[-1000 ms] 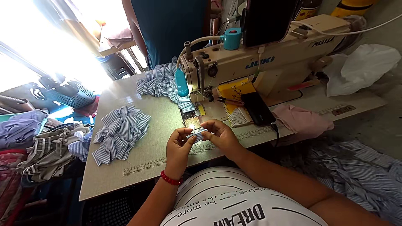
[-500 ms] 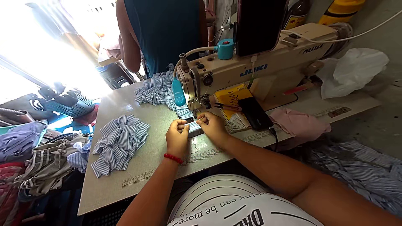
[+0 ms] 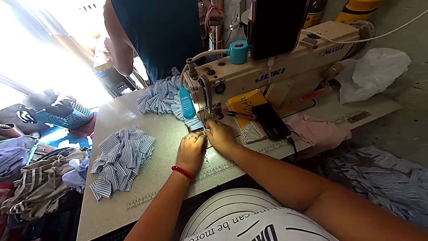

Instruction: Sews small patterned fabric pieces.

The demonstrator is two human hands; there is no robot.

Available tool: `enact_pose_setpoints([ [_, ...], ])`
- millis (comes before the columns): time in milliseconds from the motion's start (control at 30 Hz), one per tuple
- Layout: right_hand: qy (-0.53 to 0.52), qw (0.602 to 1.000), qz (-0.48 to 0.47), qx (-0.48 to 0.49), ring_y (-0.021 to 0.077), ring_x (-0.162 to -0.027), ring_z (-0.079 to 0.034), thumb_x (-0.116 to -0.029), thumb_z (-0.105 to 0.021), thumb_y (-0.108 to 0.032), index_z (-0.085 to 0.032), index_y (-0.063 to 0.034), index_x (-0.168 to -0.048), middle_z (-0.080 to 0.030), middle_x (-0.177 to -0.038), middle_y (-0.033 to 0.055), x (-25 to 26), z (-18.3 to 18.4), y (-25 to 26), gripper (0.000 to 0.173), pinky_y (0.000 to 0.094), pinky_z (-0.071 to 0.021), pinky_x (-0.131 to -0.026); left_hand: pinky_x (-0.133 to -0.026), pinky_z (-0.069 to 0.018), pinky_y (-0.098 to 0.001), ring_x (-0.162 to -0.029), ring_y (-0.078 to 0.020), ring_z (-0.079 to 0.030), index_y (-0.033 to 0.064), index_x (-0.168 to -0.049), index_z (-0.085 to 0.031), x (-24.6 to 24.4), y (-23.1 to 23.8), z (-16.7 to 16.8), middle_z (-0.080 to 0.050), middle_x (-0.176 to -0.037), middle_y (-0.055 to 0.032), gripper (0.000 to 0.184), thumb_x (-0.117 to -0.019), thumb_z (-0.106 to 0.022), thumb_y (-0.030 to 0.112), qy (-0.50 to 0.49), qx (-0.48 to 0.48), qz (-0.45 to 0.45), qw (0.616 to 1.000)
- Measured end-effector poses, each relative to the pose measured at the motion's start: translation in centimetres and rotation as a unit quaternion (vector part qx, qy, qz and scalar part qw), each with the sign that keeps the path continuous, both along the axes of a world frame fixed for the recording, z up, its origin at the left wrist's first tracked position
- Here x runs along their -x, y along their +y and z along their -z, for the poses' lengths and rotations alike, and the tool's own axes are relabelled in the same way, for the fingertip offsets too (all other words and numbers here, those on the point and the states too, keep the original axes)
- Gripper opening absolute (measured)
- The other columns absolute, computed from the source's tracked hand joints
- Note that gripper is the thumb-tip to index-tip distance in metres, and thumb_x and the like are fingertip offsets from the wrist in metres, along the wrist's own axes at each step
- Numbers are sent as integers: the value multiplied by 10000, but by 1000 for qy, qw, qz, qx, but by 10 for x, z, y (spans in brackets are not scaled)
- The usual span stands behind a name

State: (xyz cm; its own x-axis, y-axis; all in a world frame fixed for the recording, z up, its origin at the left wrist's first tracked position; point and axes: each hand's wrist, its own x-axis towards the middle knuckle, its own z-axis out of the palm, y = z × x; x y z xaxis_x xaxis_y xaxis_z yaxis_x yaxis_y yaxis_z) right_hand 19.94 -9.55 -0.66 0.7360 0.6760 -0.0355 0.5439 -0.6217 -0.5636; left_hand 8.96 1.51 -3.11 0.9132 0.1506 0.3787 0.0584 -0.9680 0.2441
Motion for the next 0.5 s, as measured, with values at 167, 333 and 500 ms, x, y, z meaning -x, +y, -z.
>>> enact_pose_setpoints([
  [167, 21, 998, -17, -51, 356, -1016, -669, -1007, -635, -134, -673, 0, -1105, -671, -1043, 203, -4, 1, -7, 171, 523, -545, -902, -988, -522, -519, -1174, -283, -683, 129, -1184, -763, 1, 3, 2, -735, -1240, -67, 349, -984, -520, -22, 35, 7, 3, 999],
  [333, -82, 985, -114, -101, 318, -1194, -604, -1001, -629, -202, -775, -60, -1116, -680, -1210, 141, -2, 11, -41, 234, 481, -499, -1024, -949, -501, -563, -1206, -288, -656, 181, -1240, -750, 1, 7, 1, -715, -1285, -41, 391, -986, -516, -2, 58, 13, 6, 998],
  [500, -141, 980, -135, -29, 340, -1410, -469, -1055, -503, -338, -723, -181, -1296, -619, -1409, 105, -1, 21, -49, 362, 572, -386, -1127, -960, -471, -568, -1217, -269, -645, 202, -1250, -742, -2, 12, 2, -704, -1307, -16, 400, -978, -517, 15, 67, 3, -2, 998],
])
